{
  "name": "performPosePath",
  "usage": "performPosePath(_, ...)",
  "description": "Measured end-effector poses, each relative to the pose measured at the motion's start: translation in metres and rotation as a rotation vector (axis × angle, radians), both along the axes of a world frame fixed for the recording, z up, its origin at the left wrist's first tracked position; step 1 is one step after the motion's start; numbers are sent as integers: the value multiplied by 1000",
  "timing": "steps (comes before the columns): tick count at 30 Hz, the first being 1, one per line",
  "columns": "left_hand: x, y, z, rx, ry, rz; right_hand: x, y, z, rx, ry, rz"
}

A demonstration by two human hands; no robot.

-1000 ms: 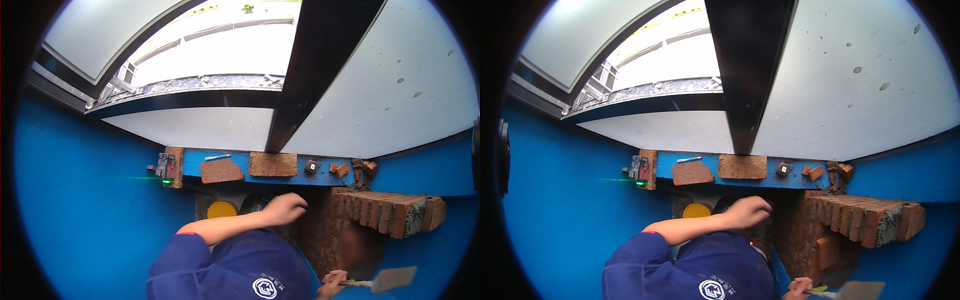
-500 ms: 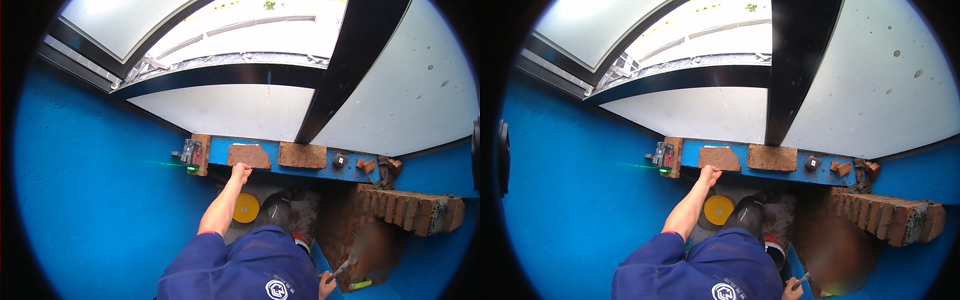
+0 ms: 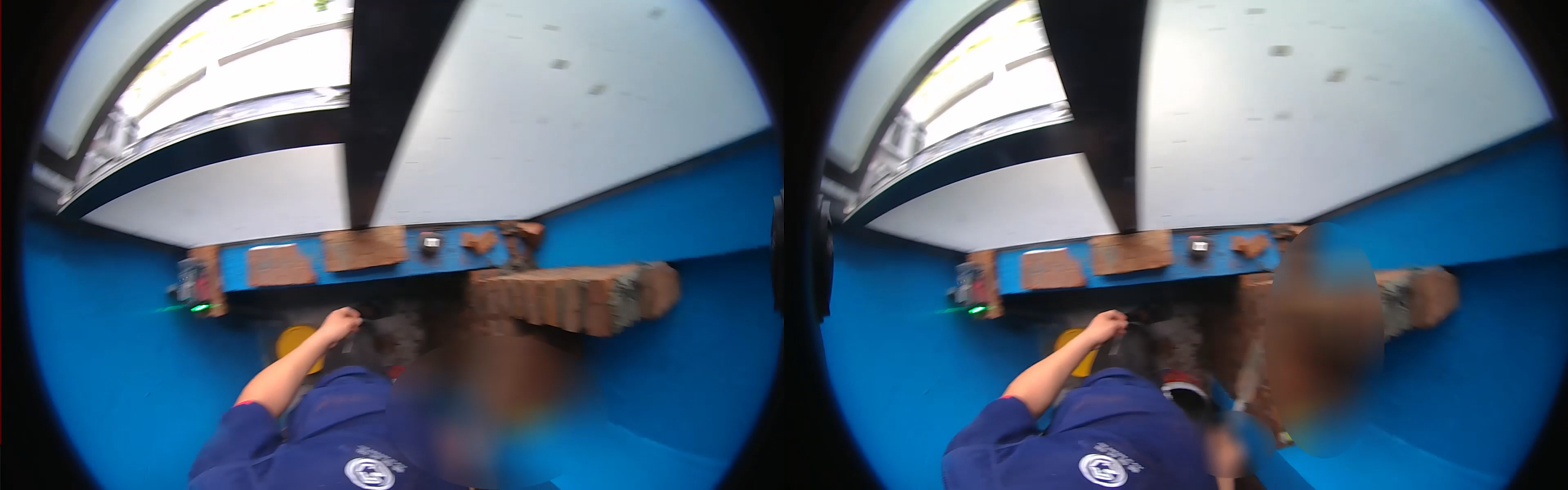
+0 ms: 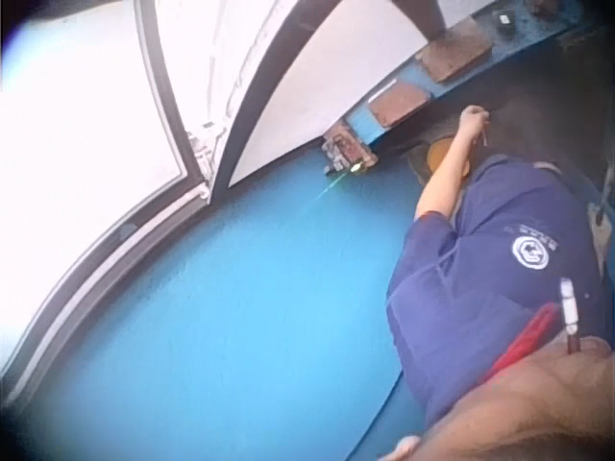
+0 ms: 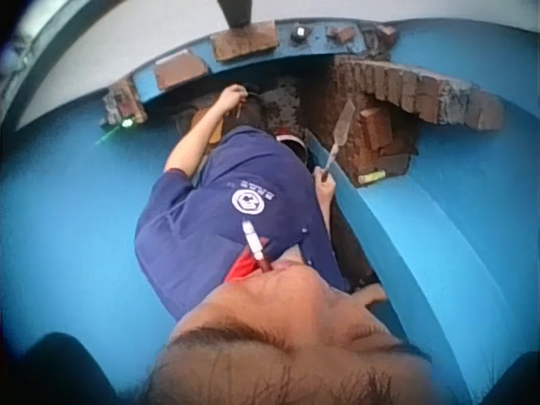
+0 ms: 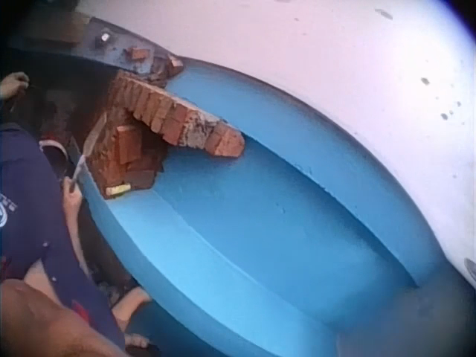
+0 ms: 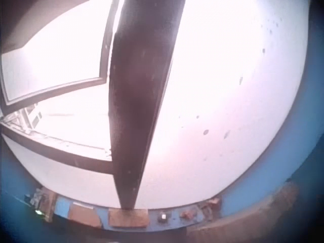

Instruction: The person lays bricks to build a small wall by applying mortar from a bucket with a trowel and positioning each brick by hand.

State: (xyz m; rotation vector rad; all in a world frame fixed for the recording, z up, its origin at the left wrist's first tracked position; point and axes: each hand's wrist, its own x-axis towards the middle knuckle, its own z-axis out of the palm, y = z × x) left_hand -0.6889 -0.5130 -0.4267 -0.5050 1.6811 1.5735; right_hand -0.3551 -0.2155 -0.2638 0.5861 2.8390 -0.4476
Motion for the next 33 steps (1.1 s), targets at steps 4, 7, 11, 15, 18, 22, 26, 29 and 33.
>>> performPosePath(4, 7, 59, 36, -173, 386, -413, -37, 11, 48, 185, -89, 141)
performPosePath(7, -2, 78, 72, -160, 347, -492, -74, 23, 121, 249, -64, 186)
performPosePath(11, -21, 85, 76, -177, 391, -576, -129, 48, 282, -713, 141, -600)
performPosePath(15, -37, 85, 66, -187, 452, -563, -157, 116, 389, -212, 372, -714)
performPosePath(18, -48, 96, 66, -203, 409, -564, -213, 106, 463, -240, 584, -561)
performPosePath(22, -58, 102, 63, -191, 385, -522, -286, 74, 459, -708, 572, -628)
performPosePath(26, -73, 121, 69, -182, 357, -611, -306, 71, 429, -1523, 574, -917)
performPosePath(29, -87, 129, 70, -147, 383, -642, -340, 57, 389, -1686, 447, -914)
performPosePath(33, -101, 132, 61, -125, 405, -647, -393, 39, 345, -1735, 505, -1013)
